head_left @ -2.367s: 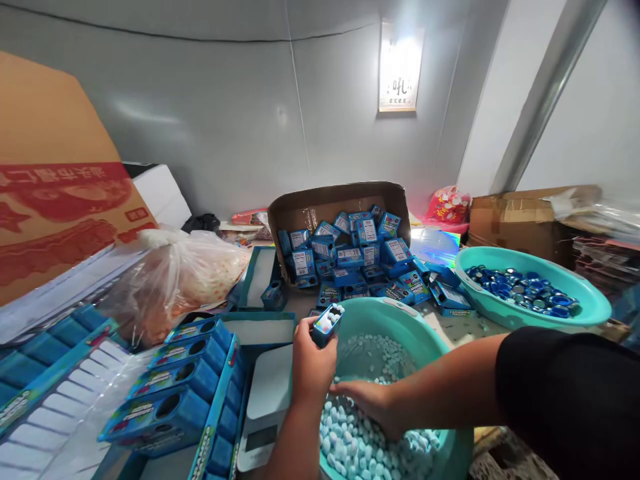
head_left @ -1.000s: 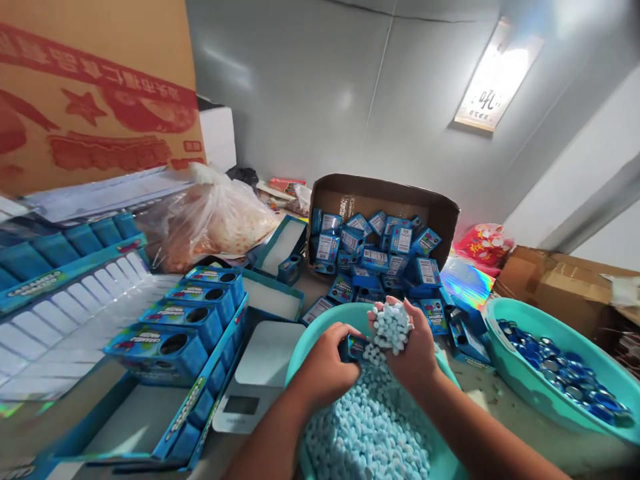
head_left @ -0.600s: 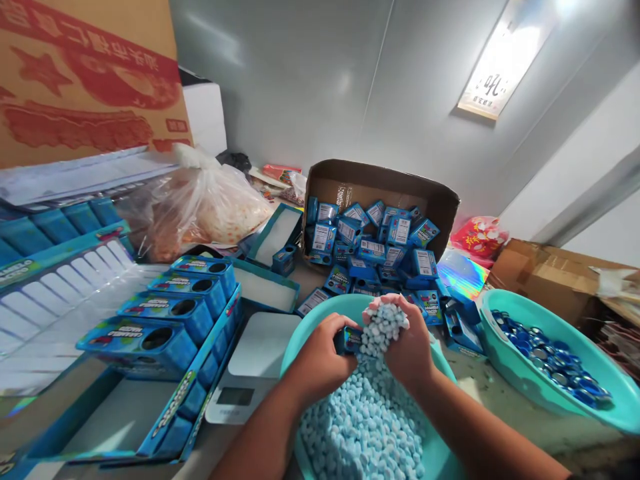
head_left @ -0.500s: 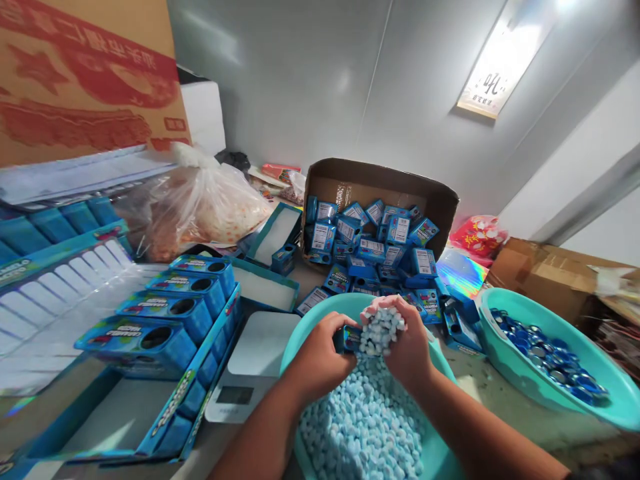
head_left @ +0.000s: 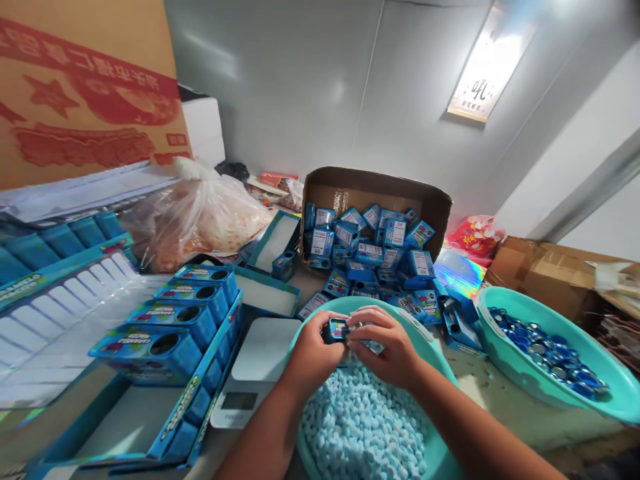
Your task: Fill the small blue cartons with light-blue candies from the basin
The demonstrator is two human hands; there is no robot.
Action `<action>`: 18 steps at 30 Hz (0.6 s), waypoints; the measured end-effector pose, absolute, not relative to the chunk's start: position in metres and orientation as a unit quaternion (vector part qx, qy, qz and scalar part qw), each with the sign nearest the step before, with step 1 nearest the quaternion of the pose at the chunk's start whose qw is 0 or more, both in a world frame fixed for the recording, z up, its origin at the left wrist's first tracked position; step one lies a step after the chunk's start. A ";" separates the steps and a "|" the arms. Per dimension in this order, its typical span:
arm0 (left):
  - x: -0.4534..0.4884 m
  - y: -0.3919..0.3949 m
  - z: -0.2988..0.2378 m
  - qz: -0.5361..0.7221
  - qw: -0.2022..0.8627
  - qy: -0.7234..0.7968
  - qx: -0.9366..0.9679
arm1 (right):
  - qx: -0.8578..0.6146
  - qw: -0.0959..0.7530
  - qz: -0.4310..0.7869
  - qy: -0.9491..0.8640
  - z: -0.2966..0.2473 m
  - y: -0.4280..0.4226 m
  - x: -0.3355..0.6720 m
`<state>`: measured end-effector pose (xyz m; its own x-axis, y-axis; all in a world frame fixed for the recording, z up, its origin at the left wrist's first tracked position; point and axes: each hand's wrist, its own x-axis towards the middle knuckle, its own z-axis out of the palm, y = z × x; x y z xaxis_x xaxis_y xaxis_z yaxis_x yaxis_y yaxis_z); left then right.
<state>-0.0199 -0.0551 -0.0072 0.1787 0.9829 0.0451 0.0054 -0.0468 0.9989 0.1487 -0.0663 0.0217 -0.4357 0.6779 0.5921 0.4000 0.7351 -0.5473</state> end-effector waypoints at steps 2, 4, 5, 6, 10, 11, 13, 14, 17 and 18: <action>-0.020 -0.055 -0.007 0.476 0.507 0.450 0.560 | -0.340 0.409 0.138 -0.836 0.021 -0.065 0.153; -0.020 -0.056 -0.007 0.485 0.486 0.453 0.569 | -0.351 0.412 0.127 -0.831 0.021 -0.064 0.157; -0.020 -0.056 -0.007 0.486 0.480 0.453 0.573 | -0.356 0.419 0.124 -0.826 0.022 -0.064 0.158; -0.020 -0.057 -0.008 0.486 0.475 0.452 0.578 | -0.363 0.429 0.122 -0.818 0.022 -0.064 0.159; -0.020 -0.058 -0.008 0.486 0.465 0.445 0.591 | -0.378 0.445 0.140 -0.800 0.025 -0.069 0.159; -0.020 -0.059 -0.008 0.488 0.462 0.445 0.592 | -0.380 0.444 0.150 -0.797 0.026 -0.069 0.158; -0.021 -0.059 -0.006 0.493 0.456 0.455 0.586 | -0.399 0.460 0.177 -0.773 0.026 -0.069 0.159; -0.021 -0.059 -0.005 0.496 0.452 0.463 0.579 | -0.420 0.477 0.197 -0.747 0.024 -0.066 0.160; -0.022 -0.060 -0.003 0.509 0.438 0.490 0.556 | -0.505 0.506 0.306 -0.629 0.012 -0.053 0.165; -0.022 -0.059 -0.003 0.511 0.434 0.497 0.551 | -0.526 0.496 0.347 -0.597 0.005 -0.049 0.166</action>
